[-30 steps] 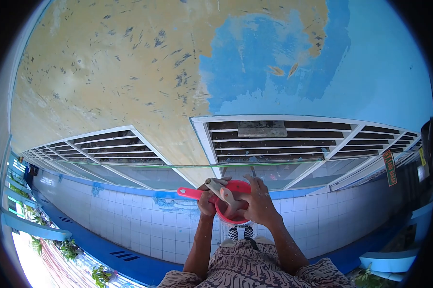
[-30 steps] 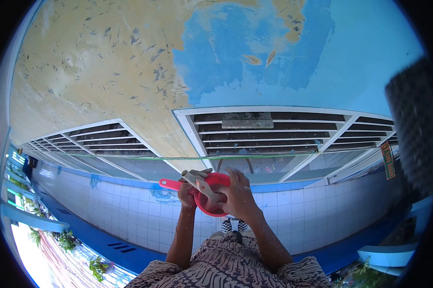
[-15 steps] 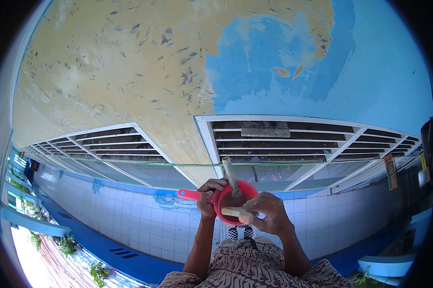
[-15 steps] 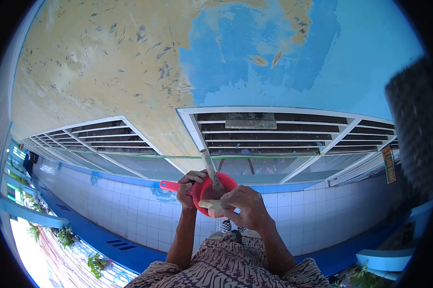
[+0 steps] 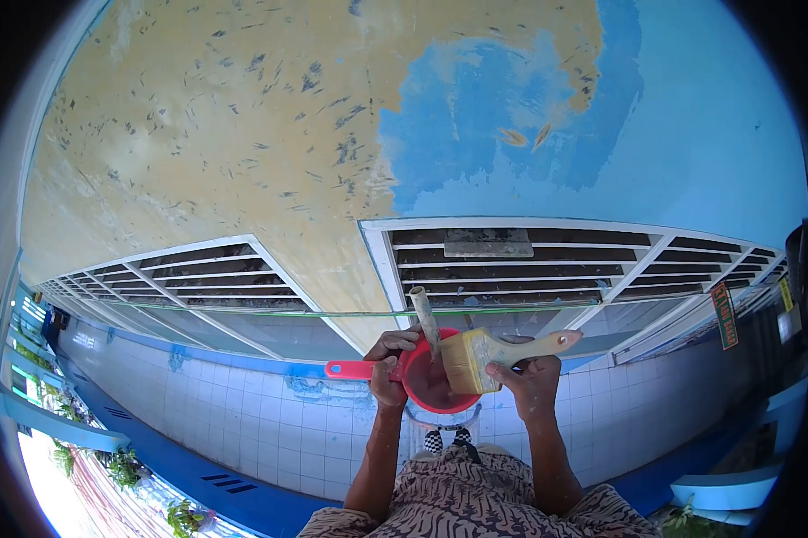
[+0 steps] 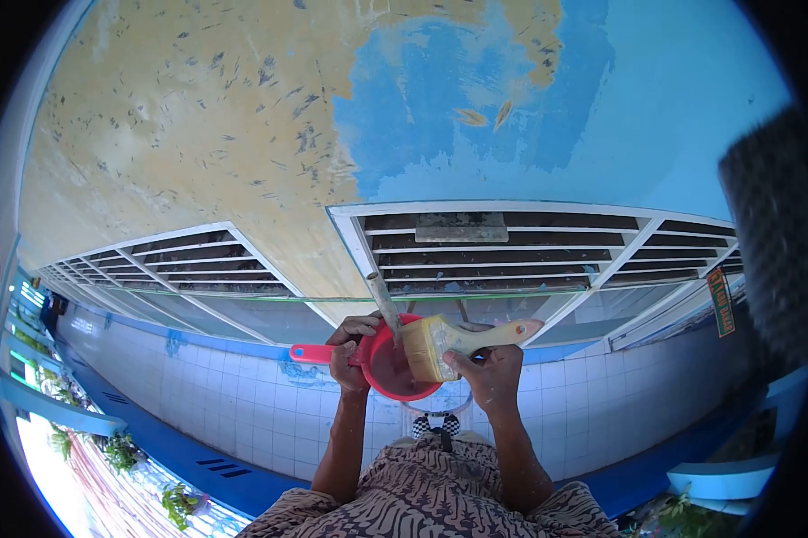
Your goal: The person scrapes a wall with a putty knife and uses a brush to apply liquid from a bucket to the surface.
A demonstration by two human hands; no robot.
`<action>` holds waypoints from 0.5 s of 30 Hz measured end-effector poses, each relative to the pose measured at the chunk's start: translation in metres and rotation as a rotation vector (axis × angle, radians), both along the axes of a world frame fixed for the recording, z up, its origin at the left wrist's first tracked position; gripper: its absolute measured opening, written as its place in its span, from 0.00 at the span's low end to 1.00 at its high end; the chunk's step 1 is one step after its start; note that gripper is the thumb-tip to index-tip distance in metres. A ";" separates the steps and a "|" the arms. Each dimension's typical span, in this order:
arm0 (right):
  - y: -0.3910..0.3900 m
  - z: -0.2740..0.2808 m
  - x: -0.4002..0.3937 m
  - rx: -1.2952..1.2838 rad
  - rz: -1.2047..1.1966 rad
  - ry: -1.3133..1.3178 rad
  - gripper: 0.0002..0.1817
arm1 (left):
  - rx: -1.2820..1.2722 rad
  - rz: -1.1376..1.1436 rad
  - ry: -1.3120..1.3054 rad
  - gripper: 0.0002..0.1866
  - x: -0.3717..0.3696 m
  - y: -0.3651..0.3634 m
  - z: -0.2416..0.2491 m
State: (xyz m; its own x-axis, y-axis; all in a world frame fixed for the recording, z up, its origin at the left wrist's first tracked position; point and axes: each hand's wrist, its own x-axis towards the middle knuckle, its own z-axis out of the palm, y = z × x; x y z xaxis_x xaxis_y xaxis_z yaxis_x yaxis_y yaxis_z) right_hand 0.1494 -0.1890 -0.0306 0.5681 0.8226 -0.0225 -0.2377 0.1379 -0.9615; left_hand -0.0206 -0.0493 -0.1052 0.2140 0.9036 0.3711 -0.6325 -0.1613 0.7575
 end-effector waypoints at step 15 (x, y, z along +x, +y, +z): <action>0.003 -0.001 0.009 -0.068 -0.121 -0.032 0.22 | -0.040 0.008 0.051 0.23 0.010 0.006 -0.020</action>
State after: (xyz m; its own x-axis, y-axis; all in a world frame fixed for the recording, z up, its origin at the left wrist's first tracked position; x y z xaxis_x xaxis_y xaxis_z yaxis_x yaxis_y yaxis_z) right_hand 0.1582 -0.1862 -0.0318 0.6648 0.7450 -0.0557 -0.1918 0.0982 -0.9765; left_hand -0.0110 -0.0434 -0.1249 0.2245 0.9193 0.3233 -0.5918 -0.1350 0.7947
